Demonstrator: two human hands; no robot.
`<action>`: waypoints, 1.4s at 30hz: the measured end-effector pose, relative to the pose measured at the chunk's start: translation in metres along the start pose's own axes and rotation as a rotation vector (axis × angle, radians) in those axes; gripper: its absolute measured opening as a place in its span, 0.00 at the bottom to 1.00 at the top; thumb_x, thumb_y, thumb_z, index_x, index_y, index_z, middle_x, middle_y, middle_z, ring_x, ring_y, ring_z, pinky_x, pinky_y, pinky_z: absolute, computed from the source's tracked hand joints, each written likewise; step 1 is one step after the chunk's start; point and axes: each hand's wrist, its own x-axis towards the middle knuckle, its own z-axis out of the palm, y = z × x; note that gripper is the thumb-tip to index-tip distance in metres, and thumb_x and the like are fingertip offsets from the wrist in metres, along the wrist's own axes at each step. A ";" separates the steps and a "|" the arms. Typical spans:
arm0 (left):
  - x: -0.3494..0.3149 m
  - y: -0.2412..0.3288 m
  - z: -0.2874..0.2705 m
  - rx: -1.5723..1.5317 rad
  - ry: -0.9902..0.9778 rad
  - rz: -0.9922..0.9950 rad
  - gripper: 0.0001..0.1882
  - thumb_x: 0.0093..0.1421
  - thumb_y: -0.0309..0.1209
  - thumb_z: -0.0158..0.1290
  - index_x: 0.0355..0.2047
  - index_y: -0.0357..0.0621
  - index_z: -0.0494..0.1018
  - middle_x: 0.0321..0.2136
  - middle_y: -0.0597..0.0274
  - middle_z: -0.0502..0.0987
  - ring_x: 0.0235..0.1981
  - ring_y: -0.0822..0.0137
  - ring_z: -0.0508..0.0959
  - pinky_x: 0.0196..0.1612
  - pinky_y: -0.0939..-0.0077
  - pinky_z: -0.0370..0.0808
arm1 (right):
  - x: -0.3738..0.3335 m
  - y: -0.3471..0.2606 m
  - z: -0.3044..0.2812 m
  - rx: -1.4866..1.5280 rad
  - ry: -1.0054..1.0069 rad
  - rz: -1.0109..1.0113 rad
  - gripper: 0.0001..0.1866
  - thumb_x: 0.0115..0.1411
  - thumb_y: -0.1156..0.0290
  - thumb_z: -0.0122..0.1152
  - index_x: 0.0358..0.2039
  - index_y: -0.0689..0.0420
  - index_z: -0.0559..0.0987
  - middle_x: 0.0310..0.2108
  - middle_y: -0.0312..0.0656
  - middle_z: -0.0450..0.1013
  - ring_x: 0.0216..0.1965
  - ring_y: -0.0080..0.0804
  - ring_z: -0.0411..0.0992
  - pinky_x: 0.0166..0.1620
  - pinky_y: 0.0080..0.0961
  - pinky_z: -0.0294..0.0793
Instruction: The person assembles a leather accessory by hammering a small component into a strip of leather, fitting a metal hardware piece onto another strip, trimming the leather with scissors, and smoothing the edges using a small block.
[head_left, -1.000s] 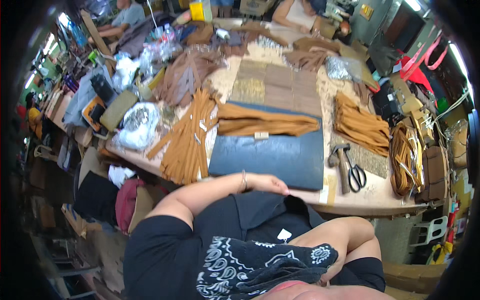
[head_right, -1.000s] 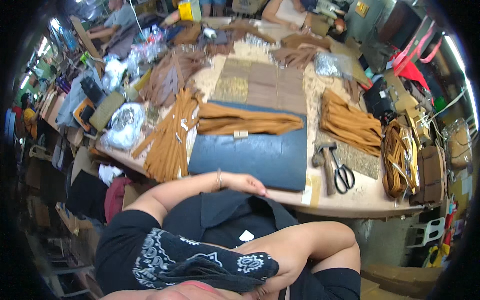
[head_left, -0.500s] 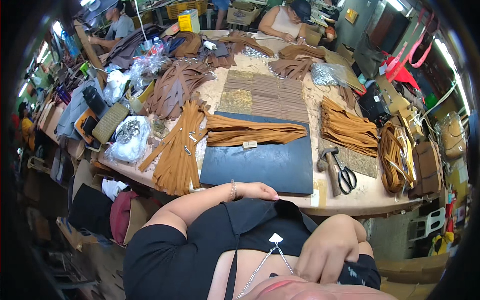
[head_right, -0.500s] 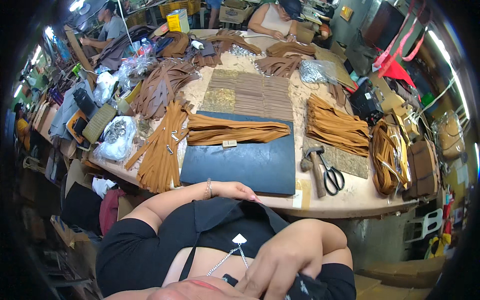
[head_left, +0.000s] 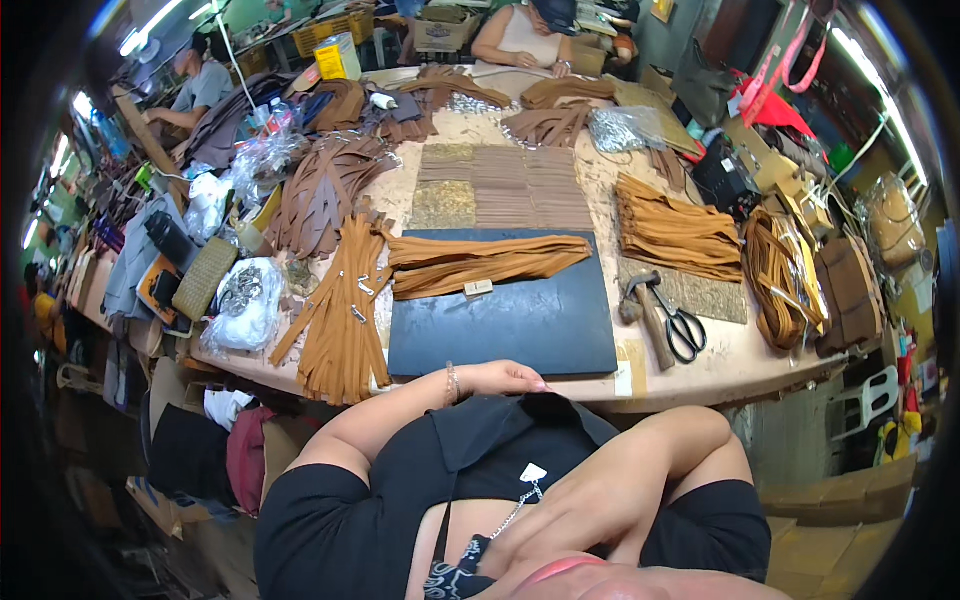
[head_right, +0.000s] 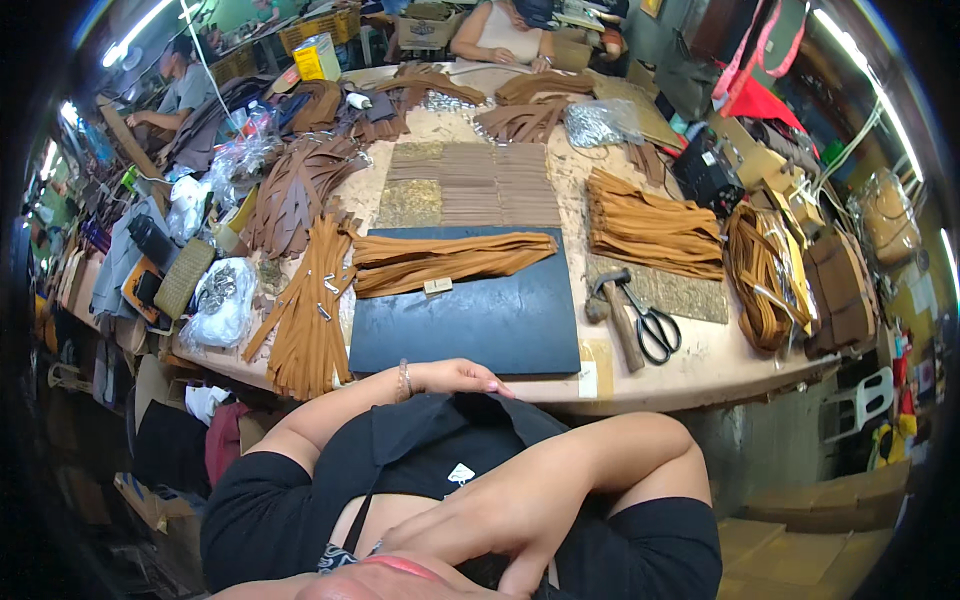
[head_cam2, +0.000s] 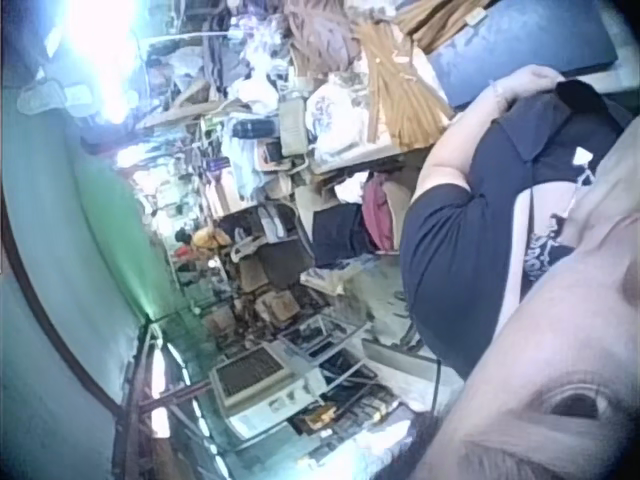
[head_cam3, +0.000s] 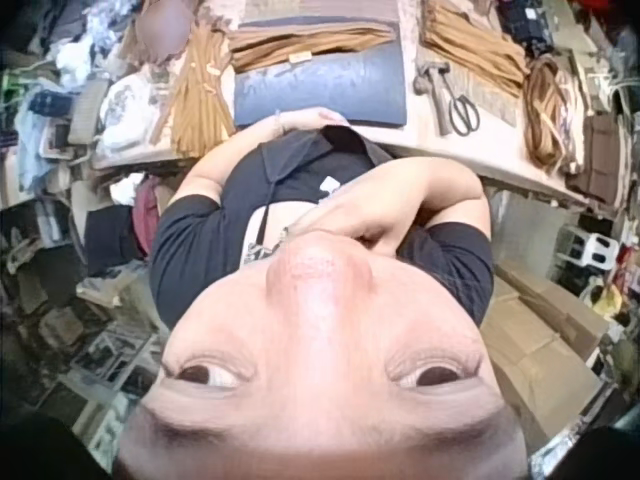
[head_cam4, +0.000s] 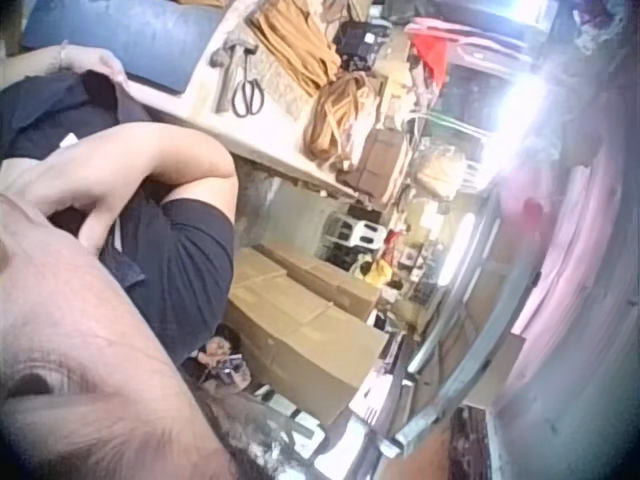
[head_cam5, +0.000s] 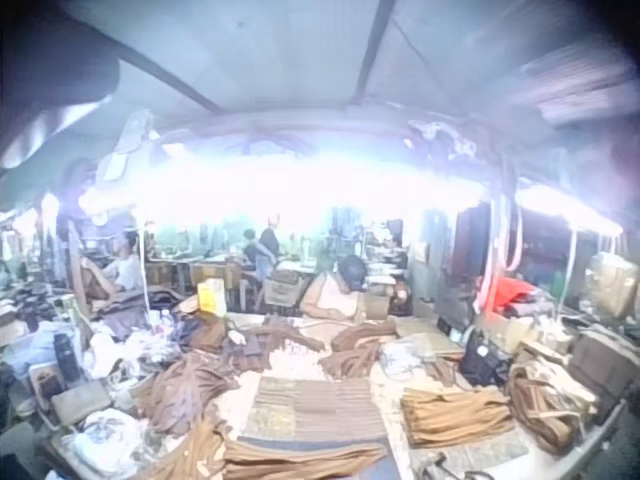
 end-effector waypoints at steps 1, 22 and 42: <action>0.000 0.002 0.000 -0.003 -0.012 -0.008 0.20 0.73 0.39 0.46 0.56 0.39 0.75 0.56 0.61 0.76 0.61 0.71 0.70 0.67 0.73 0.61 | 0.002 0.003 0.009 0.001 0.014 -0.006 0.31 0.67 0.52 0.57 0.52 0.72 0.70 0.51 0.66 0.67 0.53 0.64 0.67 0.60 0.51 0.64; -0.007 0.014 0.010 -0.097 0.051 0.001 0.18 0.73 0.35 0.46 0.52 0.35 0.77 0.53 0.58 0.78 0.58 0.69 0.73 0.65 0.72 0.64 | -0.027 0.042 -0.012 0.183 0.358 -0.006 0.40 0.51 0.59 0.77 0.58 0.66 0.69 0.51 0.48 0.73 0.52 0.35 0.70 0.56 0.34 0.68; 0.047 0.051 0.036 0.294 -0.345 0.379 0.20 0.65 0.40 0.52 0.50 0.39 0.75 0.45 0.54 0.81 0.47 0.59 0.79 0.55 0.62 0.73 | -0.092 -0.001 0.021 -0.341 1.449 -0.052 0.21 0.65 0.74 0.60 0.57 0.63 0.71 0.49 0.34 0.73 0.50 0.23 0.69 0.54 0.24 0.69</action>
